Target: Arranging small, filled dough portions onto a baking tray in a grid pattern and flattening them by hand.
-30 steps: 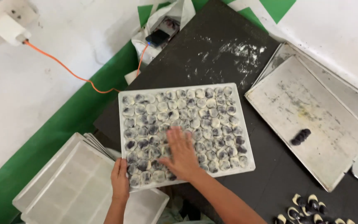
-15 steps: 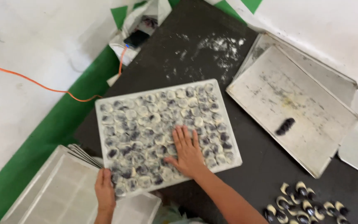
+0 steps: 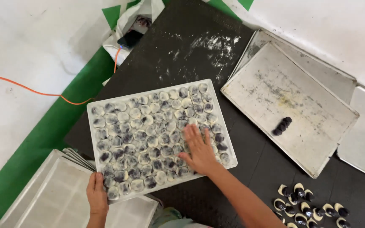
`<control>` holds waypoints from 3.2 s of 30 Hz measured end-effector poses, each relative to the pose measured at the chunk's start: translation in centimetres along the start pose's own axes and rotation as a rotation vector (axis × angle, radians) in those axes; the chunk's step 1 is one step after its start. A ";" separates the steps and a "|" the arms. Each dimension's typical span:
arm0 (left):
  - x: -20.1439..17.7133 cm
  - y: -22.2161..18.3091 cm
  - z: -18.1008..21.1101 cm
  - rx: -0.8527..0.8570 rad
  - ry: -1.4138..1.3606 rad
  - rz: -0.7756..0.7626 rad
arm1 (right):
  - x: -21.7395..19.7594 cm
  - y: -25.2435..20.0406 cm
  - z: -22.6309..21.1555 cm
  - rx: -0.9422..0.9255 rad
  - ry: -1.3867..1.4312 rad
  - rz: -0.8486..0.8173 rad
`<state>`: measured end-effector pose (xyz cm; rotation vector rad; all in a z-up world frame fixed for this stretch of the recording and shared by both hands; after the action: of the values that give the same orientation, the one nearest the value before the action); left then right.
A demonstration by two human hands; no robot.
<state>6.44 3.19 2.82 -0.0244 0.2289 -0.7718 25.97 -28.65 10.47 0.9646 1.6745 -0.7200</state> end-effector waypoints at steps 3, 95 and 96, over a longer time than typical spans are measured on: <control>-0.7 0.4 -2.7 -0.021 0.030 0.029 | -1.4 -0.8 2.2 0.009 -0.160 0.244; -0.7 1.8 -6.9 -0.015 0.093 0.145 | -0.5 -1.1 3.7 0.013 -0.133 0.066; -0.8 1.6 -7.3 -0.010 0.069 0.150 | -0.8 -1.2 0.7 -0.045 -0.101 0.067</control>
<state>5.44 5.36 -4.34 0.0104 0.2971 -0.6231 25.34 -30.03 11.06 0.9331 1.5576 -0.6727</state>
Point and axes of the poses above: each hand's wrist, its own y-axis towards the middle knuckle, its own x-axis out of the palm, z = x × y, the point moved 5 cm from there along y, towards the middle knuckle, and after that the axes turned 13 degrees about x, right-handed, at the moved point
